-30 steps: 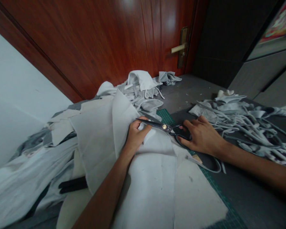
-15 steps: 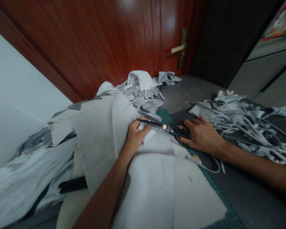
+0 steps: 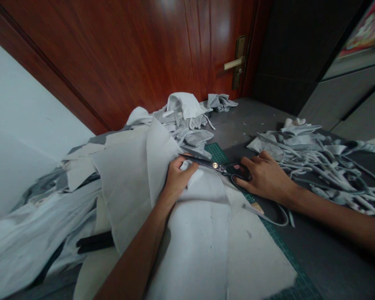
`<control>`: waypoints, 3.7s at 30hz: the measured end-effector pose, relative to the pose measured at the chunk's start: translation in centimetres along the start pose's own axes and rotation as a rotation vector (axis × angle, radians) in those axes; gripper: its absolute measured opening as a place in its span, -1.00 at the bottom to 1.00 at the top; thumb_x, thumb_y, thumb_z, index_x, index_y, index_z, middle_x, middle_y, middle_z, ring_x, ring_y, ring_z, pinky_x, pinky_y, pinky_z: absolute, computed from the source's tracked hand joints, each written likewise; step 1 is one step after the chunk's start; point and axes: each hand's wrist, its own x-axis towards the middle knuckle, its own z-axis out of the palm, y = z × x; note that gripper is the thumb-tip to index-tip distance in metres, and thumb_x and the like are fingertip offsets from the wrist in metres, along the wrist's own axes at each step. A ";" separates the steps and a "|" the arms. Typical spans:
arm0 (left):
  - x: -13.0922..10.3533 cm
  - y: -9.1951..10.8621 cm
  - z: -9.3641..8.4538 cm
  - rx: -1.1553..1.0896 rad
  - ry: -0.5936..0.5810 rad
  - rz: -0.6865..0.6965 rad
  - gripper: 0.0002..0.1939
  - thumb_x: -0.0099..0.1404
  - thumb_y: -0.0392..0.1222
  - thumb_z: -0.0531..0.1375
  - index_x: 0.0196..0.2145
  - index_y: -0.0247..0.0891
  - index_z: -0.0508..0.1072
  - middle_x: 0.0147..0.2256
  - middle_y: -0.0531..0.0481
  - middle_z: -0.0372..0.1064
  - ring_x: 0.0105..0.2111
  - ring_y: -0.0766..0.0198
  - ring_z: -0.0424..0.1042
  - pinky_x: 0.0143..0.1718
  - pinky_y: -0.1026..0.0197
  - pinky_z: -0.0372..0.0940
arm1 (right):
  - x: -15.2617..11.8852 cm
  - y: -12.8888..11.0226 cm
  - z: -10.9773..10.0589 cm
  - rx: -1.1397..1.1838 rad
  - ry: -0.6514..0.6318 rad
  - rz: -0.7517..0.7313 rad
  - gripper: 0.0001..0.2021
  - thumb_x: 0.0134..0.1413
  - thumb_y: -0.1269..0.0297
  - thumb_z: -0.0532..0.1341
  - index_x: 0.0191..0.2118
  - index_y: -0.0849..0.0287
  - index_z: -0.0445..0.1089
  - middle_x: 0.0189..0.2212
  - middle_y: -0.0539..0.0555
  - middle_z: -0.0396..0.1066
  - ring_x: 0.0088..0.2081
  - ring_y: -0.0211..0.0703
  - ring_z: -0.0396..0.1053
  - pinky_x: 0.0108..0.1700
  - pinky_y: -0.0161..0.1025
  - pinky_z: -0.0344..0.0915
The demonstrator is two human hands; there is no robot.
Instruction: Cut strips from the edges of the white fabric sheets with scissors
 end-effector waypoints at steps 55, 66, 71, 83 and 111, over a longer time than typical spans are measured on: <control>0.0 0.0 0.1 -0.007 -0.010 -0.002 -0.83 0.04 -0.18 0.37 -0.36 -0.23 0.56 -0.33 0.08 0.52 -0.26 0.24 0.44 -0.15 0.27 0.29 | -0.2 -0.3 0.1 0.029 -0.018 -0.015 -0.63 0.28 -0.07 0.09 -0.26 0.18 0.32 -0.45 0.11 0.46 -0.37 0.03 0.44 -0.06 -0.05 0.11; 0.0 -0.9 -0.1 -0.008 -0.012 -0.064 -0.68 0.08 -0.04 0.40 -0.23 -0.25 0.59 -0.42 0.09 0.48 -0.49 0.32 0.34 -0.41 0.30 0.24 | -0.2 -0.1 0.3 -0.005 0.015 0.008 -0.67 0.33 -0.02 0.08 -0.26 0.16 0.32 -0.48 0.10 0.47 -0.39 0.03 0.43 -0.08 -0.07 0.13; 0.1 -0.7 -0.1 0.011 0.003 -0.011 -0.75 0.04 -0.11 0.38 -0.30 -0.24 0.58 -0.31 0.06 0.53 -0.30 0.24 0.44 -0.22 0.27 0.30 | -0.1 -0.3 -0.1 -0.006 -0.007 -0.004 -0.63 0.31 -0.07 0.07 -0.25 0.17 0.33 -0.47 0.09 0.46 -0.38 0.03 0.43 -0.06 -0.05 0.11; 0.0 -0.5 0.0 -0.010 -0.013 -0.038 -0.73 0.07 -0.09 0.38 -0.27 -0.25 0.59 -0.35 0.06 0.52 -0.39 0.28 0.40 -0.33 0.29 0.28 | 0.0 -0.3 -0.3 -0.005 -0.046 0.002 -0.61 0.34 -0.08 0.04 -0.26 0.17 0.33 -0.48 0.11 0.49 -0.40 0.03 0.45 -0.06 -0.06 0.12; 0.2 -0.2 0.1 0.026 -0.026 0.045 -0.86 0.04 -0.19 0.35 -0.39 -0.24 0.55 -0.35 0.08 0.49 -0.27 0.24 0.42 -0.12 0.26 0.28 | 0.0 0.2 0.1 -0.052 -0.025 -0.016 -0.63 0.29 -0.08 0.10 -0.20 0.18 0.33 -0.42 0.13 0.48 -0.30 0.07 0.45 -0.05 -0.04 0.10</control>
